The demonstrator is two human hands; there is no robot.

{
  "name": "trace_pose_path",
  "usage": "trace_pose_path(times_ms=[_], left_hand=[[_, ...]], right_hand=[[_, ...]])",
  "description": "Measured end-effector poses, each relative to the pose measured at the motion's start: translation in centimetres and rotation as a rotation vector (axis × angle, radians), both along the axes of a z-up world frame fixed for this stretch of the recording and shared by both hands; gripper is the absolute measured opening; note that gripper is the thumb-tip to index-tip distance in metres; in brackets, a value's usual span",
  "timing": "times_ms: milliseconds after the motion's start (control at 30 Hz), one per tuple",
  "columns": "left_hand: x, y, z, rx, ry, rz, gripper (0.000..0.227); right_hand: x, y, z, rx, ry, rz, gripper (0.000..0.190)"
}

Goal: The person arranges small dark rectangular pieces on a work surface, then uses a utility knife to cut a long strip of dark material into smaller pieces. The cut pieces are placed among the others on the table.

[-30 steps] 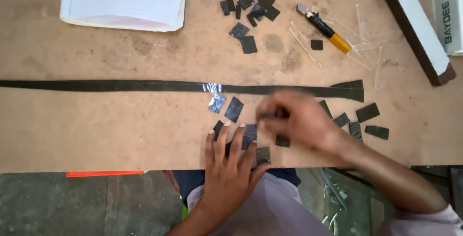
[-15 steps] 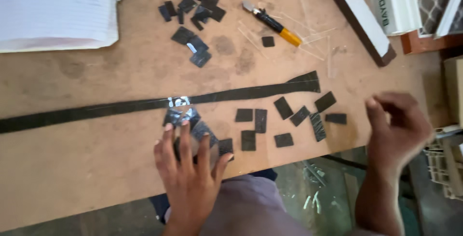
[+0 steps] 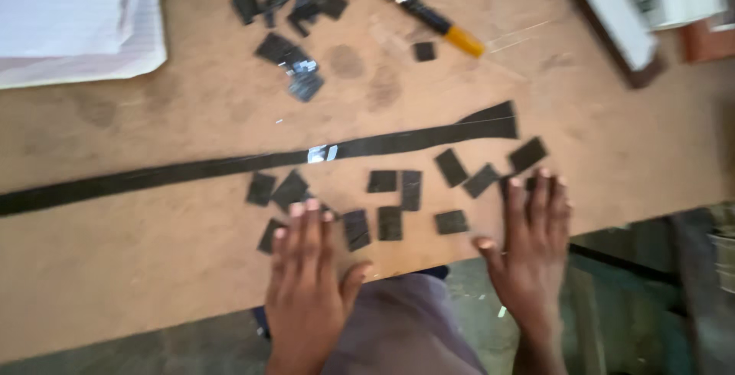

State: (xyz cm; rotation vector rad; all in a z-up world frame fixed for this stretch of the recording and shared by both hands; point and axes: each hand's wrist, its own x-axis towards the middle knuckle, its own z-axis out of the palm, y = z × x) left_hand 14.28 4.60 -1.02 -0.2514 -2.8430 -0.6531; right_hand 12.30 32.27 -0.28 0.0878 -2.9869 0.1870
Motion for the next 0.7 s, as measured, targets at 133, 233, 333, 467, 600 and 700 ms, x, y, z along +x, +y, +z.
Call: trace_pose_path(times_ms=[133, 233, 333, 467, 600, 700], left_hand=[[0.7, -1.0, -0.1, -0.026, -0.061, -0.063, 0.078], [0.3, -0.9, 0.2, -0.057, -0.045, -0.094, 0.078], [0.1, -1.2, 0.6, -0.077, -0.057, -0.099, 0.077], [0.2, -2.4, 0.4, -0.05, -0.047, -0.232, 0.08], [1.1, -4.3, -0.2, -0.02, 0.015, -0.19, 0.076], [1.4, -5.3, -0.8, -0.062, 0.037, -0.053, 0.071]], right_hand=[[0.6, -2.3, 0.0, -0.029, -0.034, 0.05, 0.097], [0.7, -3.1, 0.0, -0.044, -0.009, 0.118, 0.097], [1.0, -3.4, -0.6, -0.089, 0.007, 0.152, 0.096], [1.4, -2.8, -1.0, -0.125, 0.016, 0.161, 0.096], [2.4, -3.3, -1.8, -0.067, -0.058, 0.182, 0.1], [3.3, -3.6, -2.2, -0.054, -0.011, 0.202, 0.1]])
